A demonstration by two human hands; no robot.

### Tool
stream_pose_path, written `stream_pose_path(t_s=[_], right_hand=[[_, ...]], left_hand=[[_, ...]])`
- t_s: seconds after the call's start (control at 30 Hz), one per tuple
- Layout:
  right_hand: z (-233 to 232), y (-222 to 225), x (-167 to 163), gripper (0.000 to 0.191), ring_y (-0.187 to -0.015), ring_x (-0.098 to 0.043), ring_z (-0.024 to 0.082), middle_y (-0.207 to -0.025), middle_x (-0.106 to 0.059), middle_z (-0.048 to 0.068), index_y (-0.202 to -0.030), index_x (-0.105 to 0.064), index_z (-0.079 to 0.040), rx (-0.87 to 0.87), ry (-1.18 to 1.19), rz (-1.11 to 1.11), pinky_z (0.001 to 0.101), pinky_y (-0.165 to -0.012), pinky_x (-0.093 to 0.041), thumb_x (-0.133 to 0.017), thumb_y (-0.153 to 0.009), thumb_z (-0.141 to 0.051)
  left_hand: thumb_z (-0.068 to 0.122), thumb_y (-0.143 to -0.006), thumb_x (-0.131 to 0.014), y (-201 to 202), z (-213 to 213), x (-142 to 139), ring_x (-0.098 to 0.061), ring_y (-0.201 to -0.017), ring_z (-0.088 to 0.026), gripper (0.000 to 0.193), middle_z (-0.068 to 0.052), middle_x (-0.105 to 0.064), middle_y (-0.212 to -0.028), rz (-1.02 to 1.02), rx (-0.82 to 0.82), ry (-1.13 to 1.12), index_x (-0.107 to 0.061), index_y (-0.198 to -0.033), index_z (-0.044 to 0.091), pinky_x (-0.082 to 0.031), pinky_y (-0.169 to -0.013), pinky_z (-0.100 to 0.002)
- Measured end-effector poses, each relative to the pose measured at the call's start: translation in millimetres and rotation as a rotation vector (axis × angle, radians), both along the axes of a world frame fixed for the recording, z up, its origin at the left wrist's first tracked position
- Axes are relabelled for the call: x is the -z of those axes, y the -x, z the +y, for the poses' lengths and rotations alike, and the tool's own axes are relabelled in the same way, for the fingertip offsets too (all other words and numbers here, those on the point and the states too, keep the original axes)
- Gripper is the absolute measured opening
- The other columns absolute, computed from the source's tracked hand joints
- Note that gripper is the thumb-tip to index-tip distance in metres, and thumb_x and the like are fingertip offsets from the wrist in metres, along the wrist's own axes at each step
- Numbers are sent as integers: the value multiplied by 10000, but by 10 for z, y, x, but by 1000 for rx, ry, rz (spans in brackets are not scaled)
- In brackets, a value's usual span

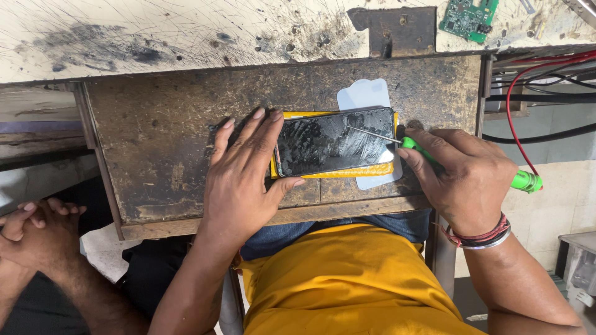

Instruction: The person holds a smartphone with a shattered screen on a workbench and uses a green-handled screwdriver to pry and scrape along the cracked glass, working around the edges of the display. They reposition the phone and continue prying the broken screen throughout the clip.

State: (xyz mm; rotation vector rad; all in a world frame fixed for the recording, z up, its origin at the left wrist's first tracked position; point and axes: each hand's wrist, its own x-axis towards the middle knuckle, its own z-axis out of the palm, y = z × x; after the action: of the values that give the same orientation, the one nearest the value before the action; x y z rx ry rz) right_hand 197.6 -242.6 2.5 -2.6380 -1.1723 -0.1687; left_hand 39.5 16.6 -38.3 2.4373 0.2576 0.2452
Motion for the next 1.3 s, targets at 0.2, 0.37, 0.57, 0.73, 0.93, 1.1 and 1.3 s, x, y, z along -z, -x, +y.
stream_pose_path(t_s=[0.2,0.37,0.57,0.73,0.93,1.1,1.3], right_hand=[[4,1,10,293,-802,-703,241,-978,-745,50,-1156,-813,-154,11,0,-6,339,-697,-521,-901,-909,-285],[3,-5,19,299,-812,-704,245,-984,-743,54,-1174,-814,-154,7,-3,-7,340,-701,-525,-897,-918,-285],[-2,-5,29,301,-803,-701,248,-1006,-742,55,-1166,-814,-151,9,-4,-9,365,-738,-526,-899,-911,-287],[-9,-16,36,292,-805,-703,237,-975,-741,49,-1163,-813,-153,24,-7,0,333,-692,-523,-902,-921,-289],[-3,-22,23,314,-834,-700,250,-1019,-746,53,-1175,-817,-162,34,1,-3,357,-715,-521,-899,-902,-294],[5,3,9,308,-835,-705,250,-1016,-748,56,-1164,-818,-159,3,-13,18,353,-712,-526,-893,-897,-293],[6,1,12,303,-802,-707,239,-1022,-745,50,-1170,-816,-153,15,-14,15,357,-732,-535,-892,-914,-297]], left_hand=[[416,-760,-844,0,3,0,-466,-1462,-305,919,-160,-585,-1485,-7,-1,3,-468,-1499,18,-251,-1239,-531],[414,-761,-845,0,2,1,-473,-1460,-304,914,-158,-593,-1478,-13,-2,6,-471,-1498,23,-256,-1240,-533],[412,-766,-843,2,1,-2,-474,-1460,-303,907,-157,-593,-1479,-15,-2,7,-472,-1496,25,-260,-1238,-534],[406,-777,-840,8,0,-3,-473,-1462,-298,897,-148,-593,-1483,-15,-4,3,-468,-1503,32,-257,-1240,-534],[411,-782,-836,5,1,5,-468,-1463,-297,894,-149,-590,-1483,-15,-3,5,-466,-1503,33,-256,-1239,-535],[429,-776,-829,1,-3,6,-468,-1462,-298,905,-152,-590,-1483,-11,-6,-1,-464,-1501,27,-255,-1239,-541],[425,-789,-827,5,3,-5,-469,-1464,-306,899,-160,-588,-1485,-31,0,4,-462,-1504,20,-258,-1239,-543]])
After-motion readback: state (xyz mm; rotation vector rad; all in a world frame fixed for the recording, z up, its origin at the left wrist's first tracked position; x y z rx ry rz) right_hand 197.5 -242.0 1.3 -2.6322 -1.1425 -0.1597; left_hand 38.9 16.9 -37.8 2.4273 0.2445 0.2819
